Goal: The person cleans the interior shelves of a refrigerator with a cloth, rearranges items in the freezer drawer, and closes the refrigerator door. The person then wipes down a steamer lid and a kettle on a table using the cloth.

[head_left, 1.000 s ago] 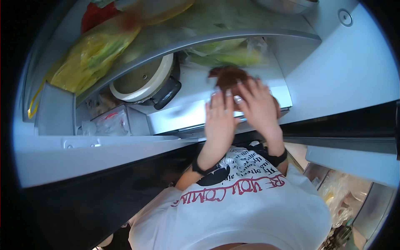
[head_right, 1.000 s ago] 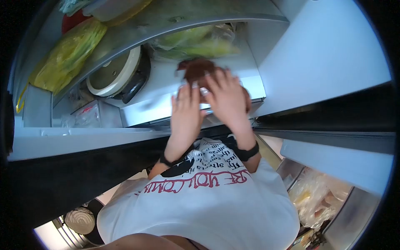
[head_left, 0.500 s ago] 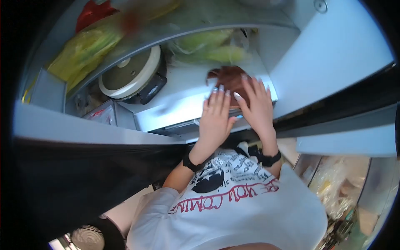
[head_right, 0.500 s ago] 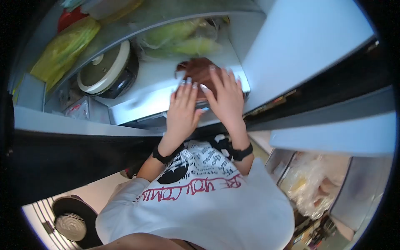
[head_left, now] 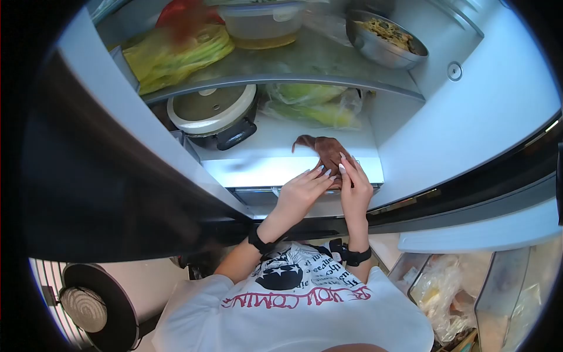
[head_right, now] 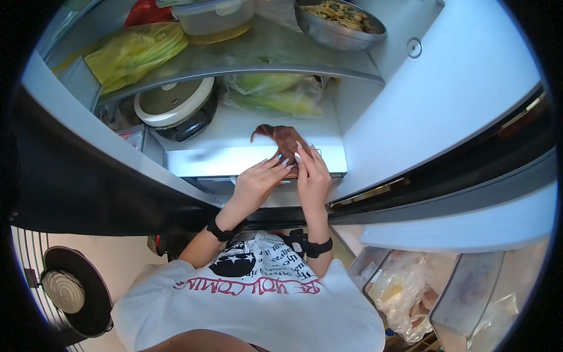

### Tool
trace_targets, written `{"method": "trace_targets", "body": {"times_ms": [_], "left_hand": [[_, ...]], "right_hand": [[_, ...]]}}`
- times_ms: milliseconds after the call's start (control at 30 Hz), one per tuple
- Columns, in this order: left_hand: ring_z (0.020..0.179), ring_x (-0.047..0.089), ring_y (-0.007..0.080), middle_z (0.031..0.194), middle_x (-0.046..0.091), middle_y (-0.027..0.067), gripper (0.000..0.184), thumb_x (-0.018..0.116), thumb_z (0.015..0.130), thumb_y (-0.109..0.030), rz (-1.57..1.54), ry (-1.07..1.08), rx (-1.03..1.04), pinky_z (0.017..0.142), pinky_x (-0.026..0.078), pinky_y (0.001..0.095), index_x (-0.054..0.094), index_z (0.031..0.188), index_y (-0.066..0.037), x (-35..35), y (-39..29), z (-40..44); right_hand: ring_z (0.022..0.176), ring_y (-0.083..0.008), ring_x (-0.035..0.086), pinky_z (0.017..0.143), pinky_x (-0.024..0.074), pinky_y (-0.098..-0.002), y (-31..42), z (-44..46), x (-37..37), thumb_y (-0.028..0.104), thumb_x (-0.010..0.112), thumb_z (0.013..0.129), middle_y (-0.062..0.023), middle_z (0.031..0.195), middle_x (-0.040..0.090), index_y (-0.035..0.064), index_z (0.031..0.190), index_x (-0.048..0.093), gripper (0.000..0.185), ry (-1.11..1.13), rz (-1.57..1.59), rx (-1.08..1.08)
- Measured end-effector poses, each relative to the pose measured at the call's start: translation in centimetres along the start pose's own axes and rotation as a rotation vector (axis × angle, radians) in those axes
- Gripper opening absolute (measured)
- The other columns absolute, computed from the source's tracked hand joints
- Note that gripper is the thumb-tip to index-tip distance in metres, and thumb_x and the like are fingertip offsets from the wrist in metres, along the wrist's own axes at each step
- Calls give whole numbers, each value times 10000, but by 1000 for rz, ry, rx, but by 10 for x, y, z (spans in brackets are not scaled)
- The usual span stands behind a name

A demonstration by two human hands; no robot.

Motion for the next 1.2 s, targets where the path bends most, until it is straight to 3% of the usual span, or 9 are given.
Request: {"method": "trace_targets", "body": {"times_ms": [133, 400, 533, 600, 633, 767, 833, 1000, 1200], "left_hand": [[870, 647, 266, 966, 660, 114, 276, 631, 732, 5, -369, -92, -126, 716, 519, 318, 642, 1005, -36, -40, -1, 29], [949, 595, 300, 1006, 634, 121, 275, 627, 713, 25, -179, -460, 168, 819, 477, 348, 640, 982, -31, -112, -47, 103], [939, 585, 319, 990, 634, 125, 238, 585, 749, 6, 95, -676, 102, 867, 441, 388, 636, 979, -26, -142, -17, 120], [897, 587, 313, 957, 636, 124, 195, 547, 798, -64, 163, -693, -15, 883, 420, 407, 632, 970, -30, -145, 8, 124], [872, 586, 311, 931, 637, 124, 183, 525, 825, -110, 194, -671, -64, 893, 405, 421, 631, 952, -31, -144, 20, 122], [798, 571, 316, 856, 626, 116, 189, 476, 852, -166, 470, -591, 65, 873, 358, 497, 614, 856, -37, -136, 38, 114], [796, 576, 308, 864, 634, 110, 193, 474, 852, -158, 496, -558, 114, 826, 370, 483, 630, 855, -44, -135, 44, 110], [852, 597, 285, 912, 654, 83, 263, 469, 891, -253, 439, -649, 155, 872, 343, 503, 668, 862, -83, -138, 64, 110], [975, 575, 325, 1021, 641, 75, 388, 402, 926, -378, 367, -796, 125, 987, 240, 579, 649, 990, -85, -123, 26, 106]], "right_hand": [[960, -297, 612, 819, 480, -330, 39, 34, -27, -11, 571, 806, -161, 1076, 617, 34, 1007, 646, 220, -116, 138, -79], [937, -286, 615, 802, 488, -328, 103, 109, -73, -5, 601, 793, -135, 1067, 627, 38, 977, 657, 197, -518, 280, -338], [883, -262, 595, 787, 459, -381, 130, 143, -36, 203, 593, 801, -79, 916, 646, 71, 842, 671, 159, -576, 68, -646], [867, -244, 610, 771, 468, -368, 139, 151, 3, 206, 541, 797, -72, 941, 656, 89, 786, 654, 163, -364, 56, -720], [812, -227, 617, 734, 478, -365, 147, 144, 9, 257, 562, 740, -51, 863, 655, 112, 756, 646, 169, -617, -163, -727], [754, -236, 608, 674, 455, -386, 142, 140, 12, 360, 581, 679, -53, 736, 630, 108, 582, 640, 276, -655, -127, -535], [668, -220, 578, 618, 435, -374, 134, 153, 37, 398, 584, 668, -39, 635, 583, 138, 567, 631, 284, -660, -80, -656], [772, -196, 585, 663, 435, -354, 137, 140, 21, 477, 620, 648, -7, 836, 630, 225, 820, 687, 312, -548, -214, -628], [852, -196, 595, 724, 459, -339, 117, 141, 24, 314, 611, 727, 9, 931, 645, 250, 933, 681, 227, -650, -42, -725]]}}
Point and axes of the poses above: each hand's wrist, its own z-axis towards the middle knuckle, its own x-axis out of the palm, y = z × x, the point moved 7 cm from there along z, towards the middle knuckle
